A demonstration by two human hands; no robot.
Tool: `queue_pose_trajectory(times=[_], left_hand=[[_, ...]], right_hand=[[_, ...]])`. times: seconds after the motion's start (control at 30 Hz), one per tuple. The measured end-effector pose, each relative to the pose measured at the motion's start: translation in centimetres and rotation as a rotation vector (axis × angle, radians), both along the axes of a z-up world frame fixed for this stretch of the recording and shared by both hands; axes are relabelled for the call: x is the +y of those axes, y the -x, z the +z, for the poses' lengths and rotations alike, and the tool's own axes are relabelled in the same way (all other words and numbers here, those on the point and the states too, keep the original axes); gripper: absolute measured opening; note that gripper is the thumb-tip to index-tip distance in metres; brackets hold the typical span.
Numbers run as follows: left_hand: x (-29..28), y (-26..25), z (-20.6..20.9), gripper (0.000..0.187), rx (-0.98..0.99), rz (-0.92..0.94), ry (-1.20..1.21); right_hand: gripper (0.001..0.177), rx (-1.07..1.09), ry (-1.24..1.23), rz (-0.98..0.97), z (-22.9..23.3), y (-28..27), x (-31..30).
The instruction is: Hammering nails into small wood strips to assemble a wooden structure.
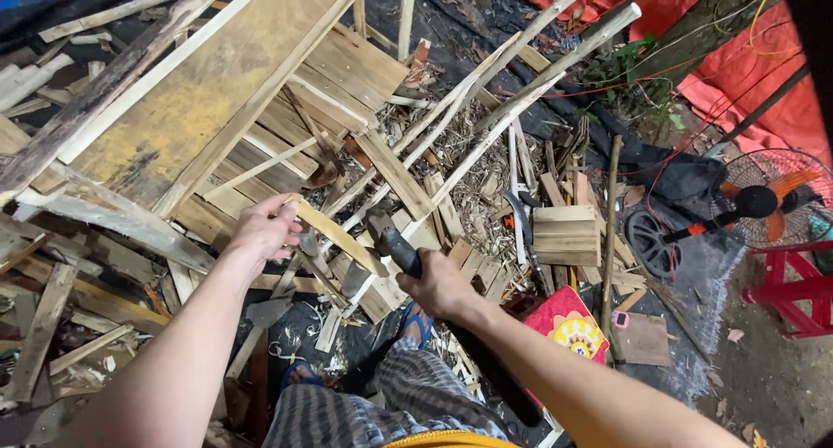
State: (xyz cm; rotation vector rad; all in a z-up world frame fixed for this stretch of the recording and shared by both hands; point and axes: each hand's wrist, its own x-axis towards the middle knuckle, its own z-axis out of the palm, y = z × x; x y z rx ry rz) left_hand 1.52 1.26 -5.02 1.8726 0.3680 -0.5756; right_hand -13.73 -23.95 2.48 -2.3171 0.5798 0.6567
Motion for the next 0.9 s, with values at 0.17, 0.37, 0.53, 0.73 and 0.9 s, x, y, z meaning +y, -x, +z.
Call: queue_pose_trajectory(times=[0.17,0.37,0.53,0.73,0.9], left_hand=[[0.0,-0.2,-0.5,0.035,0.021,0.003,0.004],[-0.2,-0.9,-1.5,0.039,0.046,0.005,0.042],[0.3,-1.4,-1.6,0.044,0.097,-0.027,0.045],[0.2,-1.9,-1.0,0.051,0.141,-0.061,0.026],[0.2,-1.9,-0.1,0.053,0.142,-0.074,0.021]], right_hand=[[0.039,-0.029,0.013,0.028,-0.7,0.2,0.2],[0.046,0.011,0.001,0.046,-0.7,0.3,0.1],[0.045,0.029,-0.003,0.011,-0.8,0.7,0.7],[0.037,0.017,-0.11,-0.055,-3.0,1.3,-0.1],[0.041,0.023,-0.087,-0.008,-4.0,0.9,-0.3]])
